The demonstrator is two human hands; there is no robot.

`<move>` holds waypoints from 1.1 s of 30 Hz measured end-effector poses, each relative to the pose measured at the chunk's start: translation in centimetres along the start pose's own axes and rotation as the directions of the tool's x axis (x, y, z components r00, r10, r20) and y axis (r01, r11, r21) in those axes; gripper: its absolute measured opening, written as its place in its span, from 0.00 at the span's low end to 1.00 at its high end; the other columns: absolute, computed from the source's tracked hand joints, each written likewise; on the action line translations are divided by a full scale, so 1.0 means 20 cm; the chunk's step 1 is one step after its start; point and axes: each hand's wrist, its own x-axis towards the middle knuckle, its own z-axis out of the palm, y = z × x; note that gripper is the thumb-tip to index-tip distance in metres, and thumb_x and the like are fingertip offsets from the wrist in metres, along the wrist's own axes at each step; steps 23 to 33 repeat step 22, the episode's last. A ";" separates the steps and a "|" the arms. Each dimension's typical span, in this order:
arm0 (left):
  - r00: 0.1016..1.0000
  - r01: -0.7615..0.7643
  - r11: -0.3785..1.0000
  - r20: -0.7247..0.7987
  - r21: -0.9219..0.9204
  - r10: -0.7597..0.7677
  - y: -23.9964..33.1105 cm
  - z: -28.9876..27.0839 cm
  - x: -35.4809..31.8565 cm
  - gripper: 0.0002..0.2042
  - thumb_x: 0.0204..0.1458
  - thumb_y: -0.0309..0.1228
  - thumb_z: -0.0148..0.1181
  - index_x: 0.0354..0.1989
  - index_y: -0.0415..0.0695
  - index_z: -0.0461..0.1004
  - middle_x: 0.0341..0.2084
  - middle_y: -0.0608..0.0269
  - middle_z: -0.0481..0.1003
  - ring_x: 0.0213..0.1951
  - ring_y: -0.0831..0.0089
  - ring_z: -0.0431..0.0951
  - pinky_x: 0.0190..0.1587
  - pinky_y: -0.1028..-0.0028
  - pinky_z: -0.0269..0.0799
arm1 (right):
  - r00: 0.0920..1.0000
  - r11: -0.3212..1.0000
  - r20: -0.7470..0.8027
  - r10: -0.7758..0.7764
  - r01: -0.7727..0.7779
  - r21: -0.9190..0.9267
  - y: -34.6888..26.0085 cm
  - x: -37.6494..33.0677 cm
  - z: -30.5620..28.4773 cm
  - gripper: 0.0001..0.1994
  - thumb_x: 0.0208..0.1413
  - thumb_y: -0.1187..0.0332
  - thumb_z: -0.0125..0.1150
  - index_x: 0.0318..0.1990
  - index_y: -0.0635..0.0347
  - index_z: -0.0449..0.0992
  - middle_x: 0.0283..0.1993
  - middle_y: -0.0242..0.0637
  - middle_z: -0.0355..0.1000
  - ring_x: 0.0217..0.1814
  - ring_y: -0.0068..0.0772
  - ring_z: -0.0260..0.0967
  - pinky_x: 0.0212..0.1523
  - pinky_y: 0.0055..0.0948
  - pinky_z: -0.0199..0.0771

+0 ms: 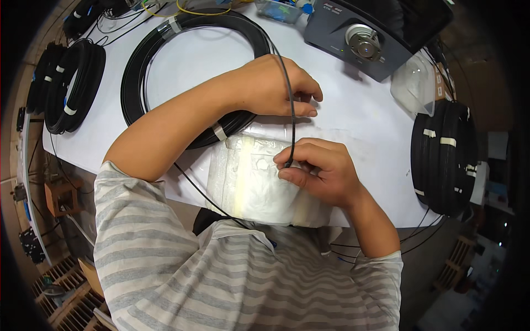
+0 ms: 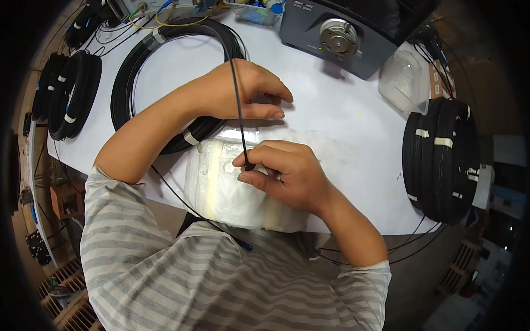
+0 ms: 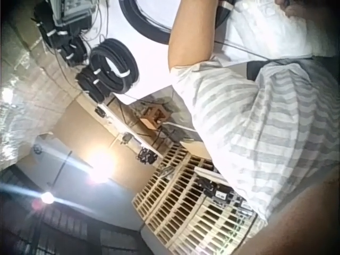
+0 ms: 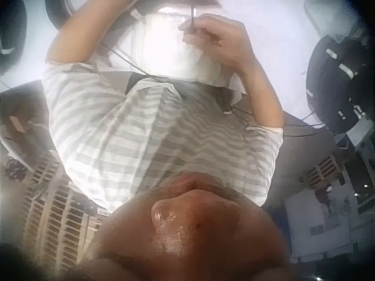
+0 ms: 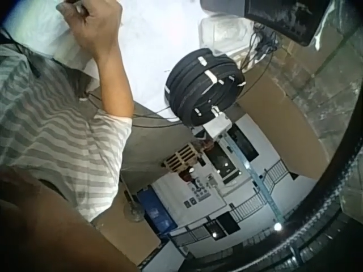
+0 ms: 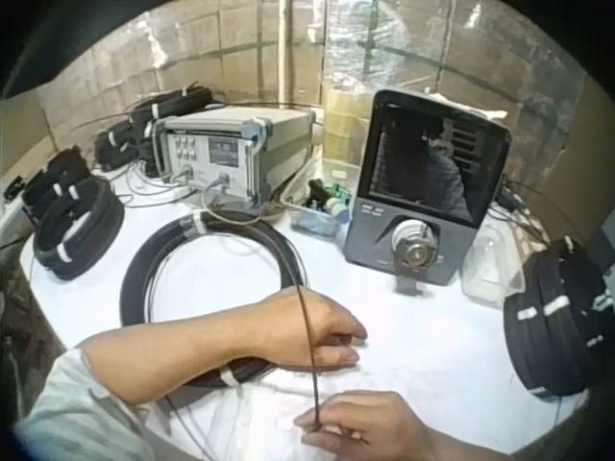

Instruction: The recorder uses various diagnostic tools including a digital microscope and a laser visual fault locator to inspect and test fiber optic cable connectors.

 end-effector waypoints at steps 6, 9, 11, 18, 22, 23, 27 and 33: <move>0.999 -0.026 1.000 -0.038 0.007 0.027 -0.01 0.01 -0.01 0.16 0.51 0.40 0.68 0.43 0.42 0.82 0.33 0.55 0.82 0.36 0.59 0.83 0.39 0.66 0.78 | 1.000 1.000 -0.011 -0.001 0.001 0.001 0.01 0.00 0.00 0.10 0.52 0.70 0.72 0.42 0.57 0.82 0.31 0.32 0.77 0.26 0.26 0.69 0.27 0.26 0.69; 1.000 0.008 1.000 -0.027 0.001 -0.008 0.00 0.00 -0.02 0.16 0.51 0.41 0.68 0.43 0.43 0.82 0.32 0.55 0.82 0.35 0.59 0.83 0.39 0.65 0.77 | 1.000 1.000 0.013 0.013 -0.012 -0.018 0.00 0.00 -0.01 0.10 0.52 0.71 0.72 0.42 0.57 0.82 0.31 0.33 0.77 0.27 0.27 0.70 0.27 0.27 0.70; 0.999 0.004 1.000 -0.036 0.002 -0.004 0.00 0.00 -0.02 0.16 0.50 0.41 0.68 0.43 0.43 0.82 0.32 0.55 0.82 0.35 0.59 0.83 0.39 0.65 0.77 | 0.999 0.999 0.027 0.021 -0.020 -0.038 0.00 0.01 -0.02 0.10 0.51 0.71 0.72 0.42 0.57 0.82 0.31 0.33 0.77 0.27 0.28 0.71 0.27 0.27 0.71; 1.000 0.027 1.000 -0.010 0.006 -0.027 0.01 0.00 -0.02 0.16 0.49 0.40 0.68 0.43 0.43 0.82 0.33 0.54 0.82 0.35 0.59 0.83 0.39 0.66 0.78 | 0.991 0.989 0.000 -0.137 0.137 -0.051 0.03 0.02 0.00 0.11 0.48 0.73 0.73 0.40 0.58 0.83 0.35 0.34 0.79 0.33 0.35 0.76 0.31 0.31 0.76; 0.999 0.037 0.999 -0.019 0.013 -0.037 0.00 0.01 -0.03 0.18 0.48 0.40 0.69 0.43 0.43 0.82 0.34 0.54 0.82 0.35 0.59 0.84 0.40 0.66 0.79 | 0.989 0.988 -0.005 -0.148 0.148 -0.037 0.04 0.02 0.00 0.10 0.49 0.72 0.72 0.41 0.57 0.84 0.36 0.35 0.79 0.34 0.37 0.77 0.33 0.31 0.77; 0.999 0.037 0.999 -0.019 0.013 -0.037 0.00 0.01 -0.03 0.18 0.48 0.40 0.69 0.43 0.43 0.82 0.34 0.54 0.82 0.35 0.59 0.84 0.40 0.66 0.79 | 0.989 0.988 -0.005 -0.148 0.148 -0.037 0.04 0.02 0.00 0.10 0.49 0.72 0.72 0.41 0.57 0.84 0.36 0.35 0.79 0.34 0.37 0.77 0.33 0.31 0.77; 0.999 0.037 0.999 -0.019 0.013 -0.037 0.00 0.01 -0.03 0.18 0.48 0.40 0.69 0.43 0.43 0.82 0.34 0.54 0.82 0.35 0.59 0.84 0.40 0.66 0.79 | 0.989 0.988 -0.005 -0.148 0.148 -0.037 0.04 0.02 0.00 0.10 0.49 0.72 0.72 0.41 0.57 0.84 0.36 0.35 0.79 0.34 0.37 0.77 0.33 0.31 0.77; 0.999 0.037 0.999 -0.019 0.013 -0.037 0.00 0.01 -0.03 0.18 0.48 0.40 0.69 0.43 0.43 0.82 0.34 0.54 0.82 0.35 0.59 0.84 0.40 0.66 0.79 | 0.989 0.988 -0.005 -0.148 0.148 -0.037 0.04 0.02 0.00 0.10 0.49 0.72 0.72 0.41 0.57 0.84 0.36 0.35 0.79 0.34 0.37 0.77 0.33 0.31 0.77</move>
